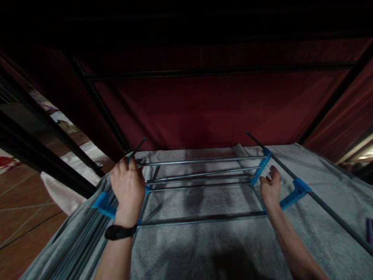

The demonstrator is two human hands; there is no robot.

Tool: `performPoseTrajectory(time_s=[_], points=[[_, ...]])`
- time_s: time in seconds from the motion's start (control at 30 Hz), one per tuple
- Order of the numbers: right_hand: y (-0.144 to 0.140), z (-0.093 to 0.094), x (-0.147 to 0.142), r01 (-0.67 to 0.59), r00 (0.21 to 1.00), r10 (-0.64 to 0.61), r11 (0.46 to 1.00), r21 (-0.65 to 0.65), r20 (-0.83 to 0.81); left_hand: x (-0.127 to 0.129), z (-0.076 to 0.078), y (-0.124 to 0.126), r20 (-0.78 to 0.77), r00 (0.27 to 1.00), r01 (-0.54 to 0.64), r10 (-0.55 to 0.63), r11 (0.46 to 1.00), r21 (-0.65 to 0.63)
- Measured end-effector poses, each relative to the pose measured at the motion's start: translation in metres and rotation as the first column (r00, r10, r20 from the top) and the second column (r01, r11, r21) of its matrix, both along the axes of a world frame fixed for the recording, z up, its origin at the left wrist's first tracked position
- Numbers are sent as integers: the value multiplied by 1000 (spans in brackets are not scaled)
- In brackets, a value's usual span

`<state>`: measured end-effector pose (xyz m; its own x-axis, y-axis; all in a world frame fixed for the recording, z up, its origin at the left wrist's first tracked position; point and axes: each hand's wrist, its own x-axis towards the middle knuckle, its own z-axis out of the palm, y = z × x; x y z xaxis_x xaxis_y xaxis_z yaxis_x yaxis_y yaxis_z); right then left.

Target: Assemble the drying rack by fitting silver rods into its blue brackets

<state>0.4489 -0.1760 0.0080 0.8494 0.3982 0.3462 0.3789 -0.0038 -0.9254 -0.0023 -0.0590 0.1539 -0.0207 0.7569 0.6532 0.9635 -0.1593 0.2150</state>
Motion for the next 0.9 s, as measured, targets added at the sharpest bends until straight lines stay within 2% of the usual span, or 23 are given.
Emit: performPoseTrajectory(time_s=[0.07, 0.17, 0.2, 0.27, 0.33, 0.37, 0.43, 0.53, 0.67, 0.73, 0.83, 0.9], points=[[-9, -5, -19, -91, 982, 93, 996, -20, 167, 11, -28, -19, 38, 997, 60, -61, 998, 24], [-9, -4, -52, -346, 849, 361, 932, -112, 386, 14, -87, -33, 305, 945, 132, -117, 991, -27], [-5, -1, -64, -420, 783, 444, 894, -156, 436, 11, -108, -32, 434, 895, 143, -103, 988, -61], [10, 7, -87, -514, 656, 562, 822, -247, 505, 0, -144, -25, 669, 743, 119, 14, 981, -152], [32, 15, -108, -549, 548, 633, 765, -336, 547, -12, -169, -13, 776, 625, 75, 81, 984, -163], [45, 19, -118, -553, 500, 659, 743, -377, 562, -18, -177, -6, 802, 591, 49, 84, 989, -139], [70, 25, -137, -549, 407, 703, 698, -459, 583, -25, -184, 6, 832, 551, -7, 68, 997, -77], [103, 32, -164, -501, 266, 797, 595, -628, 543, -29, -181, 24, 857, 506, -56, 96, 995, -79], [133, 42, -191, -382, 131, 933, 359, -852, 335, -29, -171, 45, 889, 438, -14, 133, 990, -141], [142, 47, -198, -353, 101, 959, 283, -892, 264, -30, -167, 53, 900, 424, 37, 100, 991, -128], [149, 55, -201, -363, 92, 961, 277, -889, 262, -32, -164, 62, 894, 446, 113, 44, 988, -104], [149, 60, -200, -380, 92, 957, 288, -879, 274, -34, -163, 67, 902, 429, 147, 54, 981, -129]])
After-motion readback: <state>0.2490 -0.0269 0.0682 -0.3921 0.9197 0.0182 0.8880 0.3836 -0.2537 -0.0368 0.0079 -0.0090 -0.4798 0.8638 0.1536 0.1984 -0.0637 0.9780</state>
